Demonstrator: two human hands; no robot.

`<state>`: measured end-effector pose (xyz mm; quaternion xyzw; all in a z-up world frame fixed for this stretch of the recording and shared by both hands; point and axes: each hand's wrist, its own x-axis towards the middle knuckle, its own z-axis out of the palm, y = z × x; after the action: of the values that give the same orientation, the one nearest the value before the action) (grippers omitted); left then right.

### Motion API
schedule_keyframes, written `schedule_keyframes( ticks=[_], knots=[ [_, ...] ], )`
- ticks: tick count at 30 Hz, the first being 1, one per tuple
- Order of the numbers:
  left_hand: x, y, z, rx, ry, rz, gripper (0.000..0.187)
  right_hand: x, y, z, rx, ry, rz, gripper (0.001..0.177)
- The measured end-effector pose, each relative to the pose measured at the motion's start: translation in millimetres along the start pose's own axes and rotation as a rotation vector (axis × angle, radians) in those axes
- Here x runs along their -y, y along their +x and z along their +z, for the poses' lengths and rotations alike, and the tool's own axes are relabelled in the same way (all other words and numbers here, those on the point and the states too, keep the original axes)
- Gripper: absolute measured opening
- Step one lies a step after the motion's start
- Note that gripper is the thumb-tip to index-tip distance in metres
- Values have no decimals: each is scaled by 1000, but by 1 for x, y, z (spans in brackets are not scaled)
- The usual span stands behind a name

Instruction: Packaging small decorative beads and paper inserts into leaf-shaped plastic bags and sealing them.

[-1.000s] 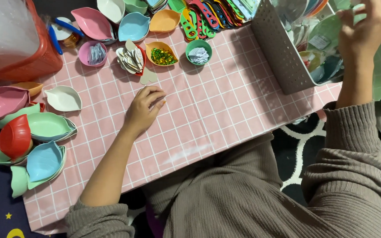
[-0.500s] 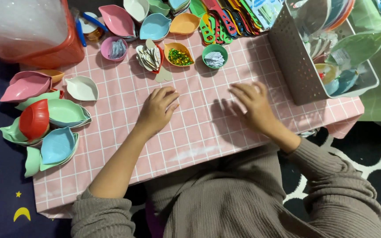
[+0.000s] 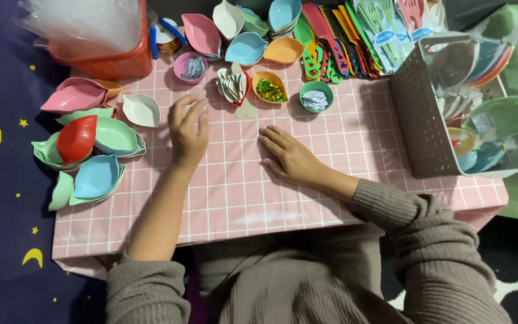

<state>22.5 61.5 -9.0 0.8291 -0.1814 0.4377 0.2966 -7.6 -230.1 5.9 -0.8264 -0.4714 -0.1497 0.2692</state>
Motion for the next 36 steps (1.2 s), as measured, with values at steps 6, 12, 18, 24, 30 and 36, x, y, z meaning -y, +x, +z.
schedule_keyframes(
  ticks=[6, 12, 18, 24, 30, 36],
  knots=[
    [23, 60, -68, -146, 350, 118, 25, -6, 9, 4, 2, 32, -41, 48],
    [61, 147, -131, -27, 549, -306, 58, -8, 6, 4, 130, 154, 41, 48],
    [154, 139, -118, 245, 804, -121, 42, -8, 7, 1, 148, 147, 40, 50],
    [120, 160, -130, 220, 690, -170, 57, -9, 6, -2, 135, 167, 6, 49],
    [185, 151, -153, 215, 941, -85, 22, -11, 6, -4, 166, 178, 6, 50],
    [236, 146, -188, -106, 916, -51, 16, -14, 4, -2, 179, 171, 0, 50]
  ],
)
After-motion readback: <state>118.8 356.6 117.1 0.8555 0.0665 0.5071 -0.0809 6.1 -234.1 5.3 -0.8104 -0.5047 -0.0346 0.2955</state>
